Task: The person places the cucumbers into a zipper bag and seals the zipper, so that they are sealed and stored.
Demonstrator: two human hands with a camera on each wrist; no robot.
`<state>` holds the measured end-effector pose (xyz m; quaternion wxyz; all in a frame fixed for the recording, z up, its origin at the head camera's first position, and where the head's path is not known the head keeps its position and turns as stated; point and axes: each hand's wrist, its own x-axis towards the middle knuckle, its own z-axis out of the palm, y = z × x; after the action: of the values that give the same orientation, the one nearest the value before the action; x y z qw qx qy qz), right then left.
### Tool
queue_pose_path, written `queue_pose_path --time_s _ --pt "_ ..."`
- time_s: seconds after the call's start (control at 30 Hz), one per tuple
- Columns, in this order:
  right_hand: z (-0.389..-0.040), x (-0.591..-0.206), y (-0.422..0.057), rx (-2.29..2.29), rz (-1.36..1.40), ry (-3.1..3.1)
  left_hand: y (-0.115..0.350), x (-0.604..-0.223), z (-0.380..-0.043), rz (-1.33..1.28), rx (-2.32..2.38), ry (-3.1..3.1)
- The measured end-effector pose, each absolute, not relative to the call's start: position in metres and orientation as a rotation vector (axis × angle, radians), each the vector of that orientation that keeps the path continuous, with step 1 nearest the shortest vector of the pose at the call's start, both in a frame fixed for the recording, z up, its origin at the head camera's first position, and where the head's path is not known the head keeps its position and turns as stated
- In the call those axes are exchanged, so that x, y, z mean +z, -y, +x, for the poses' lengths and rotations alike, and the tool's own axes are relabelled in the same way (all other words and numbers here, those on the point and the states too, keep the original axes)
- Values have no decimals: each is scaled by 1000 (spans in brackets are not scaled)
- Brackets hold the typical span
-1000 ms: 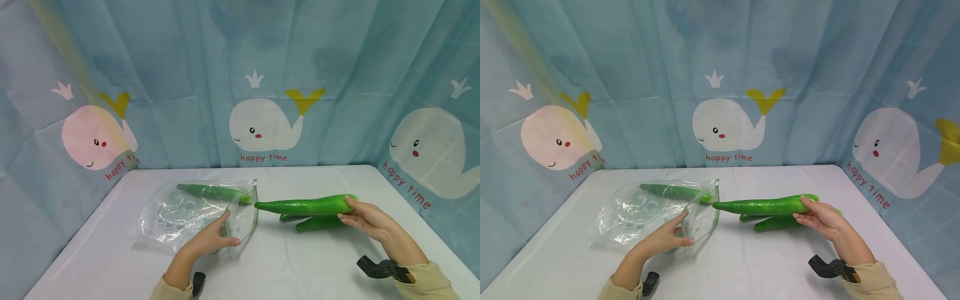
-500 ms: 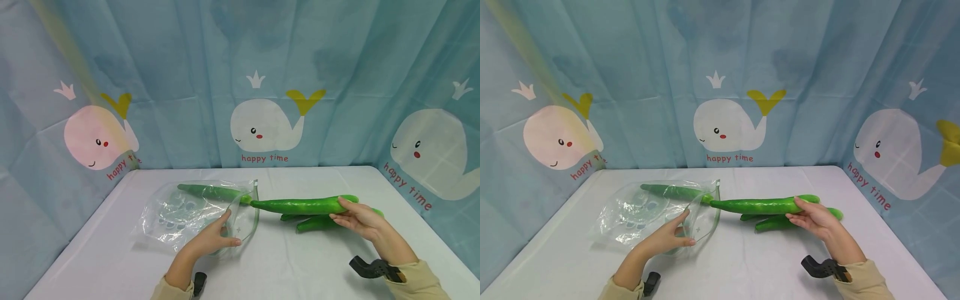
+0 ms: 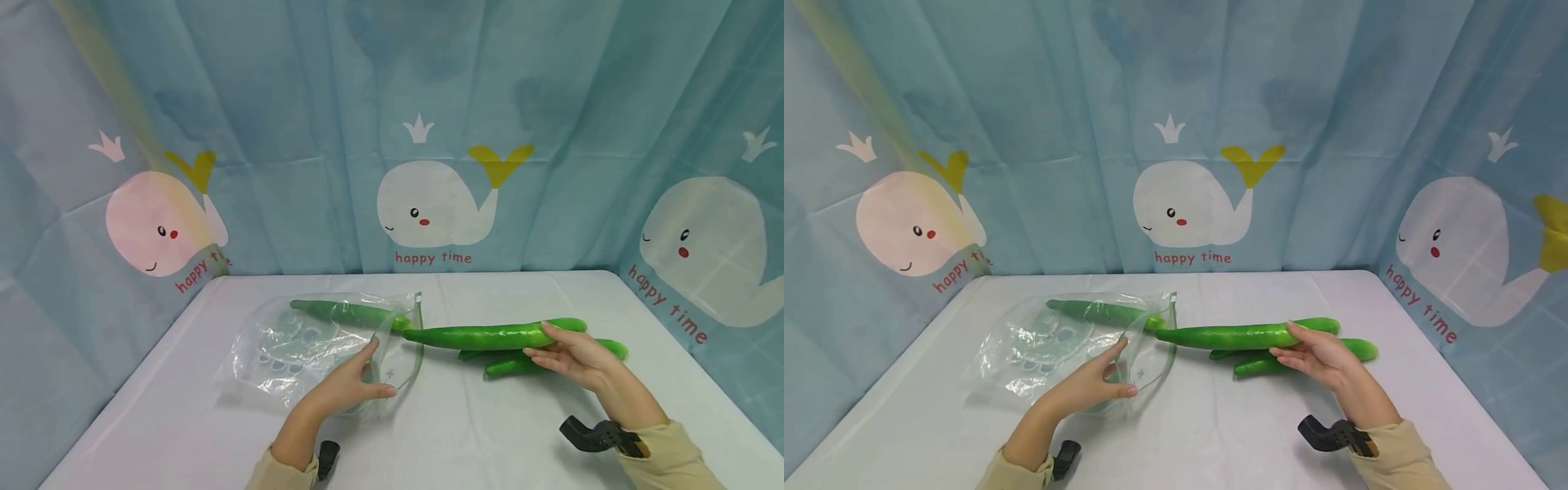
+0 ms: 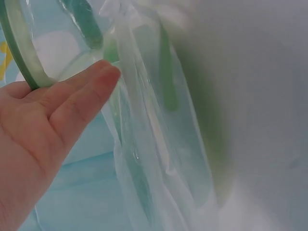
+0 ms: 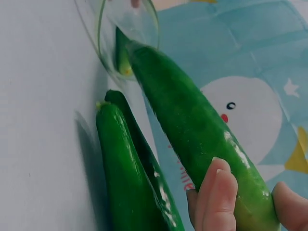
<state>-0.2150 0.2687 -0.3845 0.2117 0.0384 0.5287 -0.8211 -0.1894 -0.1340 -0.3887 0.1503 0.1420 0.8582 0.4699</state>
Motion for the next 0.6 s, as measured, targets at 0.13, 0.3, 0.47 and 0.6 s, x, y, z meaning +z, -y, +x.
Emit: queue_pose_path --time_s 0.13,0.3,0.47,0.6 --pt "-217 -385 -261 -2283 124 -1450 133 -389 -190 420 1337 -2490" --pt "-219 -388 -253 -2294 142 -1428 132 -387 -191 453 1323 -2501" --pt "-221 -389 -243 -2282 146 -1447 131 -385 -191 473 1311 -2505" --pt "-222 -389 -234 -2288 151 -1411 130 -384 -190 463 1310 -2509"
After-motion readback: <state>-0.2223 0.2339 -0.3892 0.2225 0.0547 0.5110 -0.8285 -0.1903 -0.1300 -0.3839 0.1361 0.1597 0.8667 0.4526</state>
